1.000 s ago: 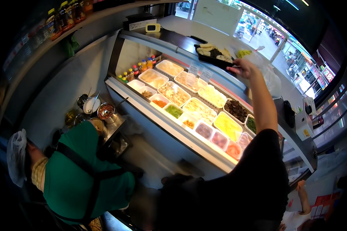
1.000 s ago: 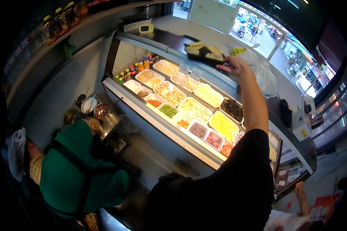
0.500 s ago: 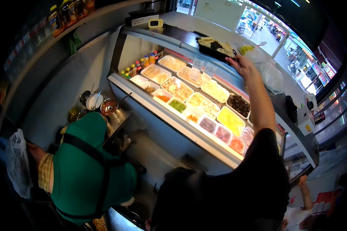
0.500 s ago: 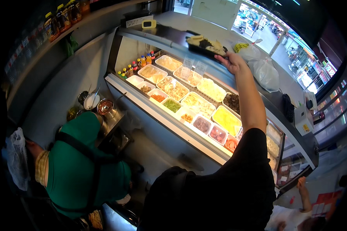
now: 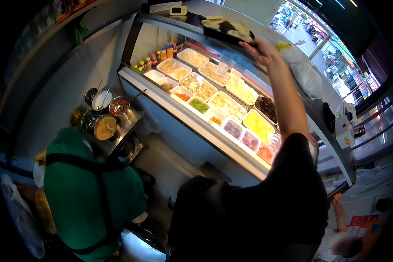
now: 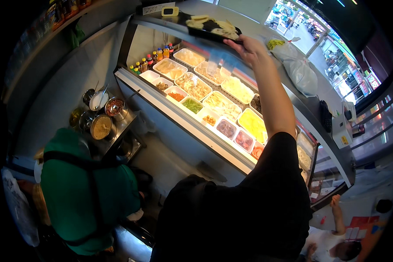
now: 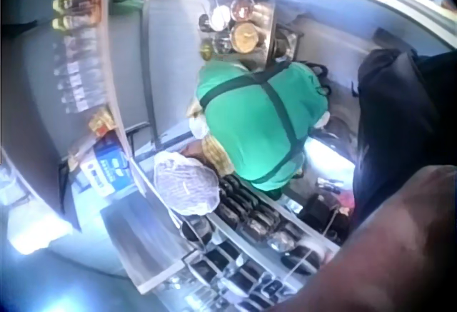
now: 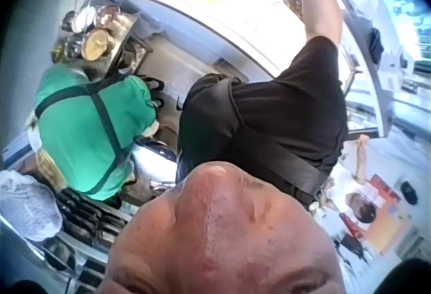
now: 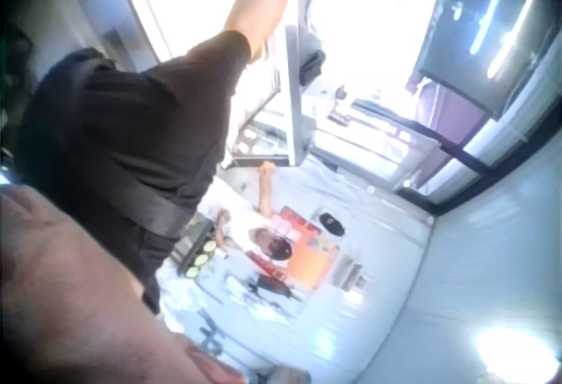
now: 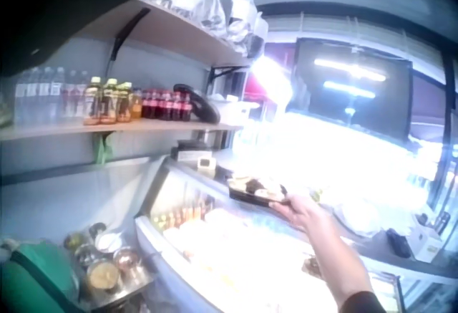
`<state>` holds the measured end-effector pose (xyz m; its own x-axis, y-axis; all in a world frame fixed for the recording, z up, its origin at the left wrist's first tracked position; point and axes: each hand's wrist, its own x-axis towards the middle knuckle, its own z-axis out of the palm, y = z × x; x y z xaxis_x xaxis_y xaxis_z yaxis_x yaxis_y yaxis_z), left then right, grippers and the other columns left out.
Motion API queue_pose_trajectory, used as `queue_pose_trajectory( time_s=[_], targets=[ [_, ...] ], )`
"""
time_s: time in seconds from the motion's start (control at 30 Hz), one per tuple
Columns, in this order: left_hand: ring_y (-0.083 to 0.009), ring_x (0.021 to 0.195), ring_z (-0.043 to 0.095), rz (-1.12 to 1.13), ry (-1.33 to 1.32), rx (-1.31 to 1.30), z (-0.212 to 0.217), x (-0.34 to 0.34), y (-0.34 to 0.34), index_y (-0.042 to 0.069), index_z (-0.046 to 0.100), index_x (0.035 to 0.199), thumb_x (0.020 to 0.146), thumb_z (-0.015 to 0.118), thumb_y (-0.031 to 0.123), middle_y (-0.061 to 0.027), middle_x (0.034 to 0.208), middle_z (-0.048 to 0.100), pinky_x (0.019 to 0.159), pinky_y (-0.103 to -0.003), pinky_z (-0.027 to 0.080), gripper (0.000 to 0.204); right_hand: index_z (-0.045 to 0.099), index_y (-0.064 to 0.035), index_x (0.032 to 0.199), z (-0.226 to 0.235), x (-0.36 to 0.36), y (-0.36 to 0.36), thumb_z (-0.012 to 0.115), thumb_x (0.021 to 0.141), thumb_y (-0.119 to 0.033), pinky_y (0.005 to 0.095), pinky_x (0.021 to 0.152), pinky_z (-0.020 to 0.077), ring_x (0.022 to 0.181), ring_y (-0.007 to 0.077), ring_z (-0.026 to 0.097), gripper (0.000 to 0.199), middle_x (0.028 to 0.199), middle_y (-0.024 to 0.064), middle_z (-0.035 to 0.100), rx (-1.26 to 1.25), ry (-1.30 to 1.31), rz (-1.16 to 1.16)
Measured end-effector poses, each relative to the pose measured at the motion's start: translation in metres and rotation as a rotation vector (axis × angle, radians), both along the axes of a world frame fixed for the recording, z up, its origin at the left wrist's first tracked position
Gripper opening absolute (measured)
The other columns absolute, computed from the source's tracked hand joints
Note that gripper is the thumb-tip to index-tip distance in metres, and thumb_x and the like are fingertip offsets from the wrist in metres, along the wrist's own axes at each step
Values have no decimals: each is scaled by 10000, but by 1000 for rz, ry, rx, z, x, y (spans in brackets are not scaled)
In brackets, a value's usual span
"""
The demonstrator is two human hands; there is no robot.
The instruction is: The person prepares a takeout meal by selecting various ingredients from a display case, adding them to a black container, and then organizing the items at a workstation.
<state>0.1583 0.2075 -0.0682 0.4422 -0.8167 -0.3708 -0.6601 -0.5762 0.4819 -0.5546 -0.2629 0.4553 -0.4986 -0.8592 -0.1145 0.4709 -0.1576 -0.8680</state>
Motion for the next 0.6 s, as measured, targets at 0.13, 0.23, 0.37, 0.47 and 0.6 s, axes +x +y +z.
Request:
queue_pose_trajectory(
  time_s=[0.13,0.23,0.37,0.47,0.6],
  targets=[
    [-266,741,634,41,-12,24,-12,2,-2,98,640,917,916,718,353,-107,802,606,712,-406,544,266,347,228,1378,-14,45,-31,458,1040,26,410,927,682,1149,495,672,409,1367,429,486,32,-65,72],
    [-260,731,628,77,-27,55,-20,0,-2,95,632,905,916,714,348,-104,789,597,708,-404,541,266,307,237,1370,-40,80,-62,461,1021,33,387,920,688,1115,476,697,432,1349,420,505,20,-86,238],
    [-251,718,620,228,-36,98,-26,4,13,90,621,889,916,708,342,-100,772,584,702,-400,538,268,350,226,1361,-80,181,-134,460,942,121,441,995,648,1202,513,634,446,1357,376,520,-59,-57,461],
    [-245,708,615,375,-56,155,-27,-5,27,87,613,876,915,703,337,-97,759,575,699,-398,535,269,463,182,1298,-107,243,-157,434,907,143,495,1063,601,1250,473,615,394,1348,317,570,-84,51,531],
    [-236,695,607,556,-111,234,-19,-26,34,82,602,860,915,698,331,-92,741,563,693,-395,532,272,534,183,1262,-161,272,-203,472,970,73,412,968,651,1161,404,696,318,1264,303,663,-9,-39,615]
  ],
)
